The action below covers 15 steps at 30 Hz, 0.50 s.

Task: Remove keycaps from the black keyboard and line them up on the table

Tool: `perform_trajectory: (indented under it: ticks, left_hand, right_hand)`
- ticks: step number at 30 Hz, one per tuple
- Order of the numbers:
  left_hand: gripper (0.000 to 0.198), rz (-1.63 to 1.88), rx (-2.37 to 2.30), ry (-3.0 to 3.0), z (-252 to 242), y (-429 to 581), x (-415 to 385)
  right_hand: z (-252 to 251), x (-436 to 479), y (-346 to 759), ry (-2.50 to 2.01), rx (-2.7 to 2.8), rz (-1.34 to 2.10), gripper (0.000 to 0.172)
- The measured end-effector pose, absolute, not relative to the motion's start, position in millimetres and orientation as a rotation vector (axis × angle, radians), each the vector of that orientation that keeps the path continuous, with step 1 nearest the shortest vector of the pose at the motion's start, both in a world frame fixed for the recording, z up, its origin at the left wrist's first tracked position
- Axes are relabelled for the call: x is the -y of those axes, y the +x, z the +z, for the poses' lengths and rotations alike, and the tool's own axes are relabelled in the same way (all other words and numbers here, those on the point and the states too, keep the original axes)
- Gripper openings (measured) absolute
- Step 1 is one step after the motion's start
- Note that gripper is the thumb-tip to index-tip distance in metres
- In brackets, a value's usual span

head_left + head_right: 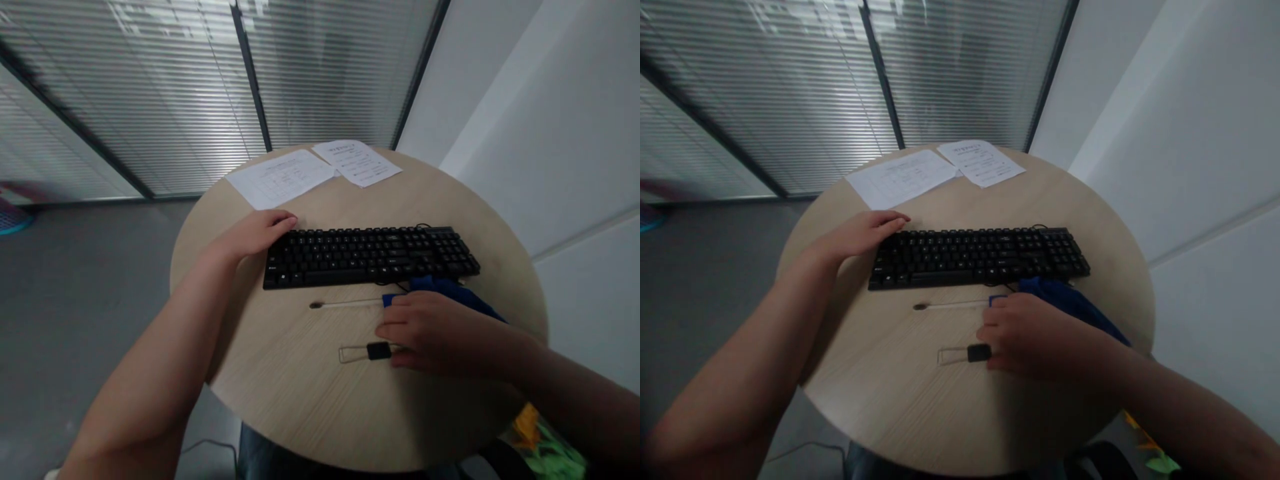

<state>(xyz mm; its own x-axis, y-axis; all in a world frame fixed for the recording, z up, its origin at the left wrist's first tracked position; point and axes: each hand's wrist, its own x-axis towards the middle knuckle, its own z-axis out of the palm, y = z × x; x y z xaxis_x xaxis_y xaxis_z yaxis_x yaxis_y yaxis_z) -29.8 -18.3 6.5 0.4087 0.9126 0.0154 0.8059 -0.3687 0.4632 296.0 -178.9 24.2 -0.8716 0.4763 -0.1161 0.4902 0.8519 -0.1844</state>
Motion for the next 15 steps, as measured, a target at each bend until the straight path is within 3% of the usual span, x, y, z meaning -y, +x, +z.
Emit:
perform_trajectory:
  ticks: [6, 15]
  left_hand:
    - [0.055, 0.509, -1.656, 2.133, -0.9, -44.0, 7.7]
    - [0.037, 0.380, -1.737, 2.017, -3.5, -65.0, 3.1]
  right_hand:
    - [15.9, 187.0, 282.8, 0.819, -2.897, -0.259, 0.001]
    - [63.8, 153.3, 256.1, 0.772, -2.856, -0.598, 0.006]
